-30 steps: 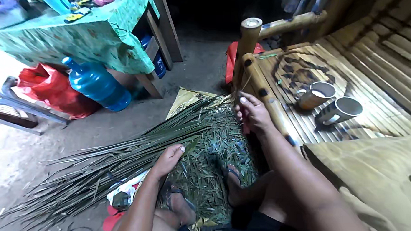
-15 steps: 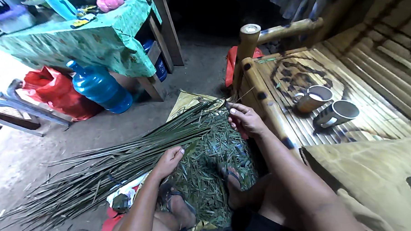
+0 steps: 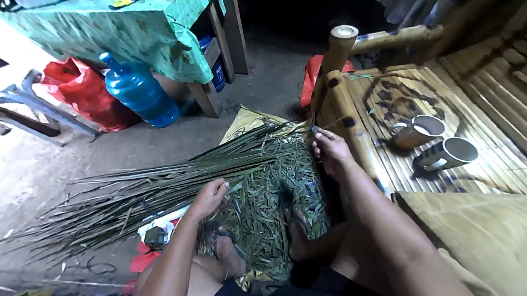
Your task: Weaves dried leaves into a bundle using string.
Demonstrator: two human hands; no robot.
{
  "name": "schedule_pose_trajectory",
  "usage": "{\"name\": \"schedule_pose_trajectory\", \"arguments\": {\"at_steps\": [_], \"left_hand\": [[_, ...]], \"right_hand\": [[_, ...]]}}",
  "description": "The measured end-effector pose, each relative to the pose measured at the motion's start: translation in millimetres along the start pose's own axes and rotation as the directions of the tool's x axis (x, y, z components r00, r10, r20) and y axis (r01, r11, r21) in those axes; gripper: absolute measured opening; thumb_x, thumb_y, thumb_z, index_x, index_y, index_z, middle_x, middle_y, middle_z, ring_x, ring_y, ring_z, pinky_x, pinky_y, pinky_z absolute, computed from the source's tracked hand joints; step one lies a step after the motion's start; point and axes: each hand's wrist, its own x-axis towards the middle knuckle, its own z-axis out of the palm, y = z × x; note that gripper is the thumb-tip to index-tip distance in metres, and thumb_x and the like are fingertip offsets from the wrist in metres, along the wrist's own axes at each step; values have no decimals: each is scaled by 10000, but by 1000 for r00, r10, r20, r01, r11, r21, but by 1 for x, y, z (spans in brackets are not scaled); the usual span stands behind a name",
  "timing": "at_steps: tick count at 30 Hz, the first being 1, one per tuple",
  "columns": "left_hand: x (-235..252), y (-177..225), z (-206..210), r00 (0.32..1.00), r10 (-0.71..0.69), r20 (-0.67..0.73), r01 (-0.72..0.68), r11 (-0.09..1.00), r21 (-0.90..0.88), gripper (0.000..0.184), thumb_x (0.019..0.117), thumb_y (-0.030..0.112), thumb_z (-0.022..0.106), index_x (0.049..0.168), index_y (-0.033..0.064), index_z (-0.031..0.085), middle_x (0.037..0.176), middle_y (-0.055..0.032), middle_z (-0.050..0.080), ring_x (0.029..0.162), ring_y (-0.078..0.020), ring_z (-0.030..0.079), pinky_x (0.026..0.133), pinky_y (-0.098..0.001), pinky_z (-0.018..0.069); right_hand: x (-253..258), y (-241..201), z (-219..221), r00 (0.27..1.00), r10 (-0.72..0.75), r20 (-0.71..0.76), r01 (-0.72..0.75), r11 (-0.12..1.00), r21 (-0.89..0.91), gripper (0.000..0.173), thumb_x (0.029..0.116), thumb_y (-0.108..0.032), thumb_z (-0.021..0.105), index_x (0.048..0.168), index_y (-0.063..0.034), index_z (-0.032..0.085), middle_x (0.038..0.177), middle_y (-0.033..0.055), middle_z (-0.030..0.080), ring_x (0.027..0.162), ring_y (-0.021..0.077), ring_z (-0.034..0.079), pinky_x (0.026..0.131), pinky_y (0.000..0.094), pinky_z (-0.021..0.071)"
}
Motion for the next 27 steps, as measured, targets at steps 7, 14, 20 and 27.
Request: {"name": "schedule_pose_trajectory", "arguments": {"at_steps": [7, 14, 20, 27], "left_hand": [[-1, 17, -1, 988, -132, -74, 123, 985, -119, 367, 1124, 292, 376, 1157, 19, 619, 900, -131, 648, 724, -191, 670, 713, -396, 600], [23, 62, 20, 999, -26, 31, 35, 935, -352, 320, 1127, 240, 378, 1185, 8, 591, 929, -106, 655, 734, -153, 692, 698, -335, 622], [45, 96, 39, 994, 95, 63, -43, 826, -563, 280, 1124, 198, 389, 1148, 6, 591, 927, -80, 715, 759, -148, 727, 716, -307, 636], [67, 115, 51, 981, 175, 87, -70, 731, -678, 273, 1108, 170, 426, 1216, -20, 591, 949, -68, 704, 778, -137, 724, 733, -321, 644]], "right_hand": [[-37, 25, 64, 871, 96, 481, -55, 994, -99, 484, 1086, -232, 454, 1556, -129, 400, 811, 69, 643, 585, 122, 588, 555, 279, 536], [-74, 24, 88, 761, 46, 647, -45, 999, -17, 474, 1061, -171, 504, 1516, -52, 441, 830, 57, 670, 634, 107, 625, 600, 259, 554], [-67, 7, 76, 878, -114, 465, 91, 993, 71, 252, 1054, -160, 527, 1207, -17, 667, 798, 57, 684, 615, 98, 615, 591, 249, 547], [-51, -27, 31, 868, -319, 380, 382, 919, -101, 264, 1038, -237, 562, 1178, -47, 677, 860, 62, 698, 672, 149, 660, 614, 321, 596]]}}
